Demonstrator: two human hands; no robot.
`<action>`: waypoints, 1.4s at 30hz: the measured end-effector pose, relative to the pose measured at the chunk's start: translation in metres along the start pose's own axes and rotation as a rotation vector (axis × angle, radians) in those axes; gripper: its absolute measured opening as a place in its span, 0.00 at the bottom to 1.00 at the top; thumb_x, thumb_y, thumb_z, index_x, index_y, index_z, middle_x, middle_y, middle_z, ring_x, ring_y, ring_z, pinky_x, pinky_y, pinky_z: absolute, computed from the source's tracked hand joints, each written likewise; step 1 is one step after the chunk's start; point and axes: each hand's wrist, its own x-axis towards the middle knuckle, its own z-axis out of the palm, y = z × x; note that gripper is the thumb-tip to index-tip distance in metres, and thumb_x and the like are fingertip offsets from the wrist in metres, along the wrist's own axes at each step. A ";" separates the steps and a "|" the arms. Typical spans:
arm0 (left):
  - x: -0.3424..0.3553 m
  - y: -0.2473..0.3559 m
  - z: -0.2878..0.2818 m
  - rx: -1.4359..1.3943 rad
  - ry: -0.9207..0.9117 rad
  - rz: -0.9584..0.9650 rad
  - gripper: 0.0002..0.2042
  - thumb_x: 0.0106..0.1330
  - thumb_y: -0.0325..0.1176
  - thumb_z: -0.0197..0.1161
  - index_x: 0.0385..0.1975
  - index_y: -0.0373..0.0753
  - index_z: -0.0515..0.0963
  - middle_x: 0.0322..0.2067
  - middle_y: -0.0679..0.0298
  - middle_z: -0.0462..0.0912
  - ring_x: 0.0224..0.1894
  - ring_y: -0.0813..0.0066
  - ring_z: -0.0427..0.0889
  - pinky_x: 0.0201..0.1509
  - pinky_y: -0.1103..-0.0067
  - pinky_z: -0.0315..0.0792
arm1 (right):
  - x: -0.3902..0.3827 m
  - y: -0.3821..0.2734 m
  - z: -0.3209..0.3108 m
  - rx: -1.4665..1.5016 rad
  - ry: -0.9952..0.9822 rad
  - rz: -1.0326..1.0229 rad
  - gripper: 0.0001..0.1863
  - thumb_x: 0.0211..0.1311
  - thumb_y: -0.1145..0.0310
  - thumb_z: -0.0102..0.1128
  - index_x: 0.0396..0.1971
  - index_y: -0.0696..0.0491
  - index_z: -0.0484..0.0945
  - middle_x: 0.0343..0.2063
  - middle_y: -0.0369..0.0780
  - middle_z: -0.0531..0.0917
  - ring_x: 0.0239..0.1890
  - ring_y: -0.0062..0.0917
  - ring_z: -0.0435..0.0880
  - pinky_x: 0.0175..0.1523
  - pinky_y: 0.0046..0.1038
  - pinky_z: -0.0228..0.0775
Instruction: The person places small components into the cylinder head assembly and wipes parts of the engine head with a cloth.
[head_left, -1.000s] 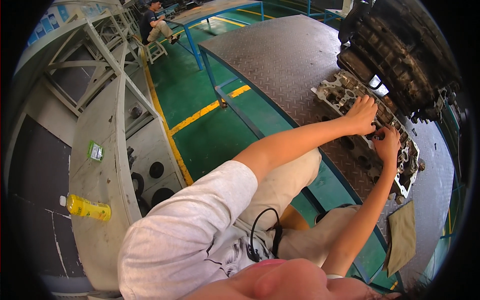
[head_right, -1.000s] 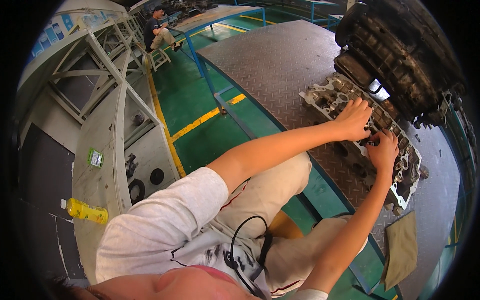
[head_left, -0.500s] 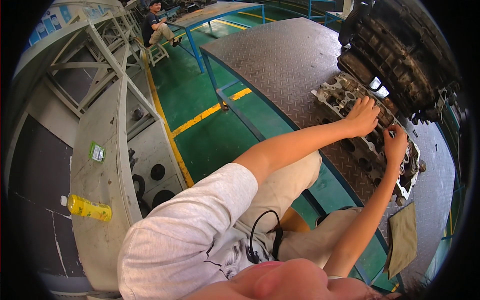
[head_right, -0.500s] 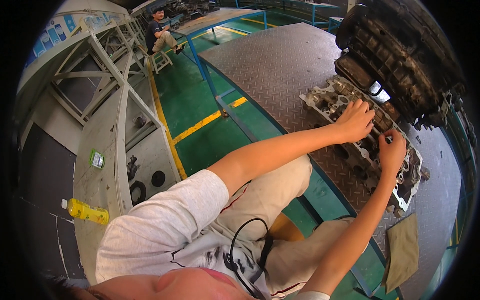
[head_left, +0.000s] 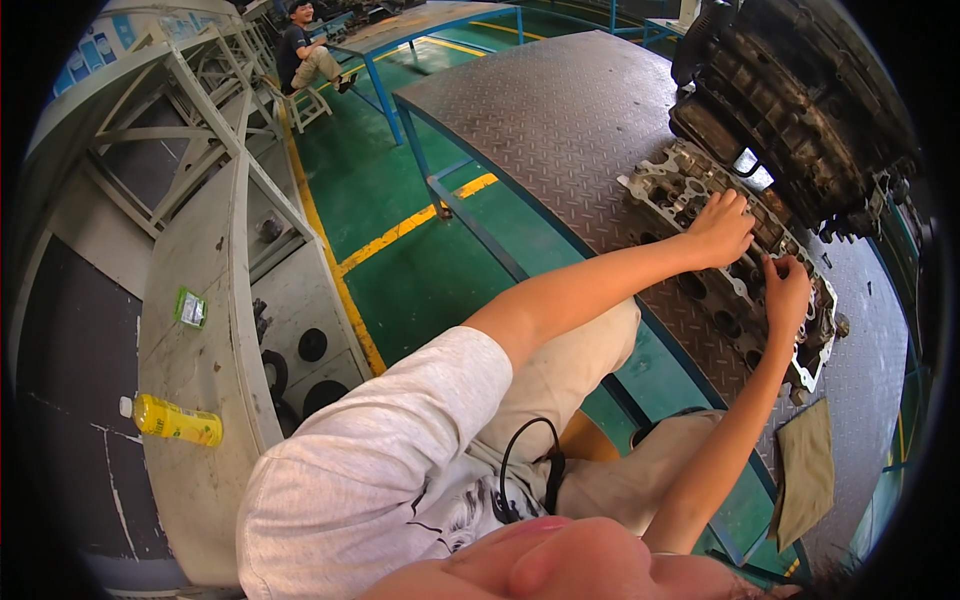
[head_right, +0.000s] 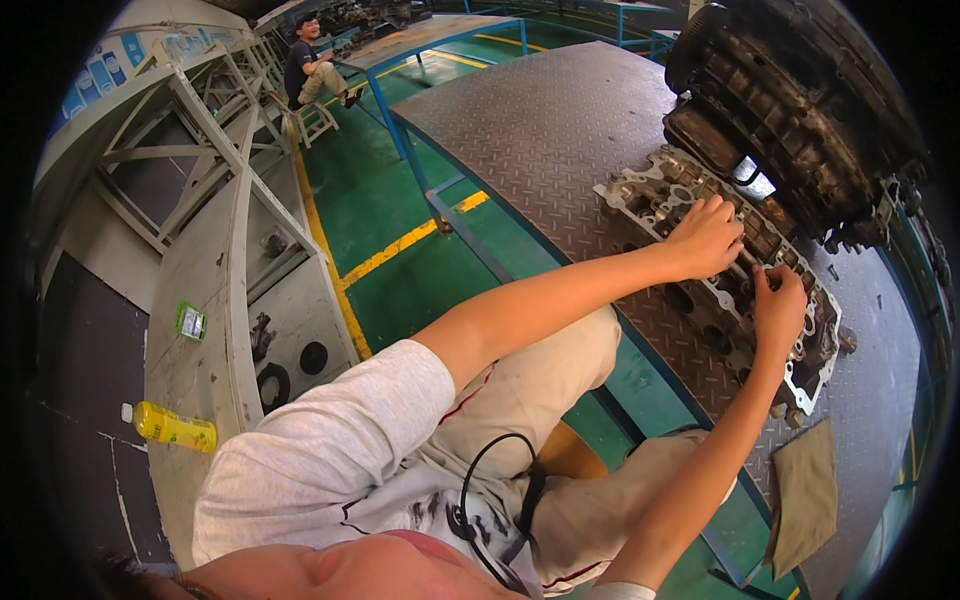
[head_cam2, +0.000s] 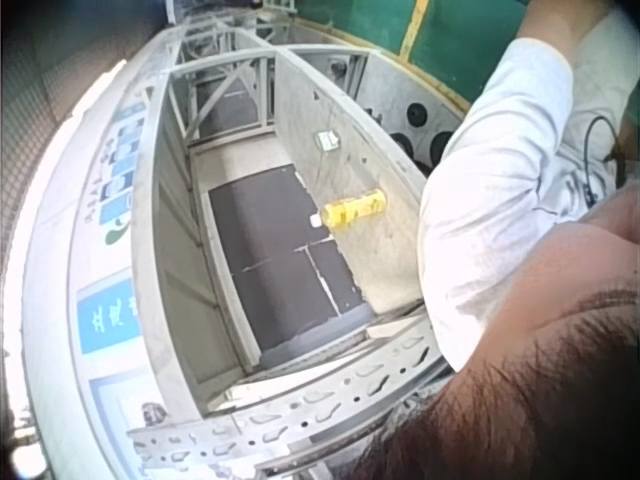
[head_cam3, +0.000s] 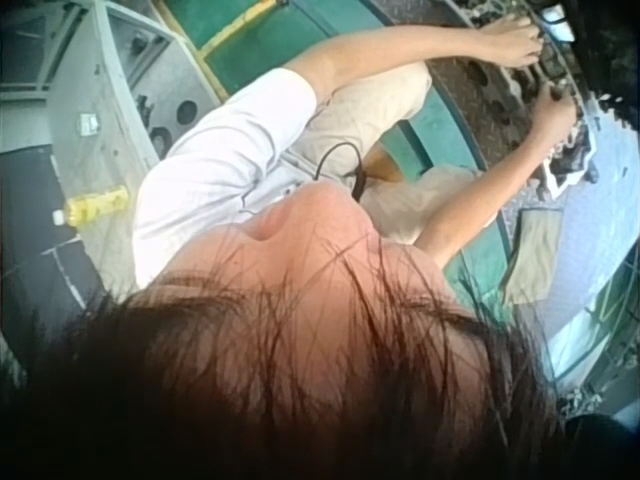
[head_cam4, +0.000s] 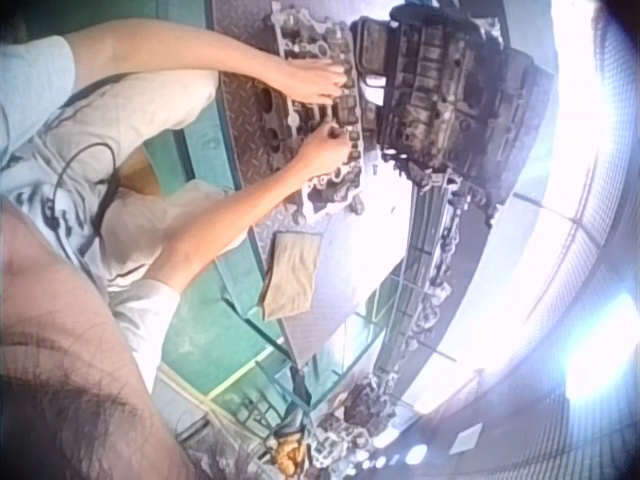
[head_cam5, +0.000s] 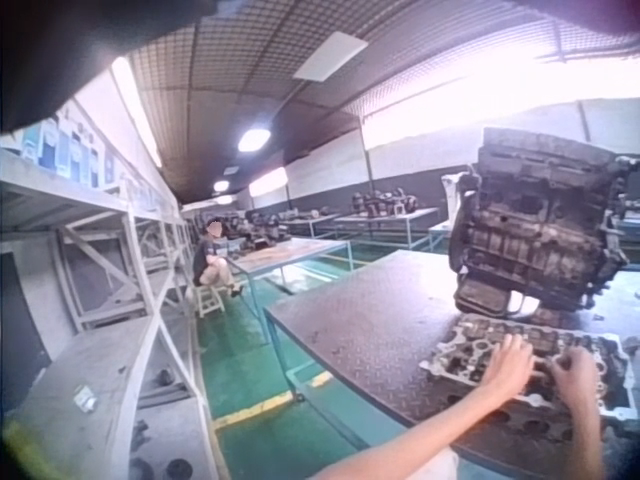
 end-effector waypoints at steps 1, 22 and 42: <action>0.000 0.000 0.000 0.002 0.001 0.004 0.09 0.56 0.37 0.61 0.25 0.37 0.76 0.35 0.58 0.70 0.45 0.61 0.65 0.50 0.69 0.60 | -0.001 0.000 0.001 0.001 0.000 0.000 0.14 0.53 0.60 0.62 0.26 0.58 0.77 0.26 0.46 0.80 0.30 0.40 0.78 0.35 0.35 0.67; 0.007 -0.026 -0.014 0.062 -0.019 0.119 0.11 0.54 0.40 0.64 0.28 0.37 0.78 0.30 0.56 0.76 0.39 0.58 0.74 0.42 0.65 0.66 | -0.051 0.031 -0.167 2.567 0.068 -0.881 0.31 0.44 0.35 0.61 0.07 0.48 0.64 0.12 0.28 0.68 0.18 0.14 0.66 0.25 0.18 0.58; 0.008 -0.018 0.006 0.085 0.121 -0.208 0.08 0.59 0.34 0.55 0.30 0.36 0.75 0.34 0.54 0.75 0.43 0.55 0.71 0.50 0.65 0.65 | -0.009 0.025 -0.021 0.279 0.256 -0.120 0.12 0.49 0.67 0.63 0.34 0.55 0.80 0.30 0.43 0.82 0.37 0.37 0.78 0.45 0.33 0.68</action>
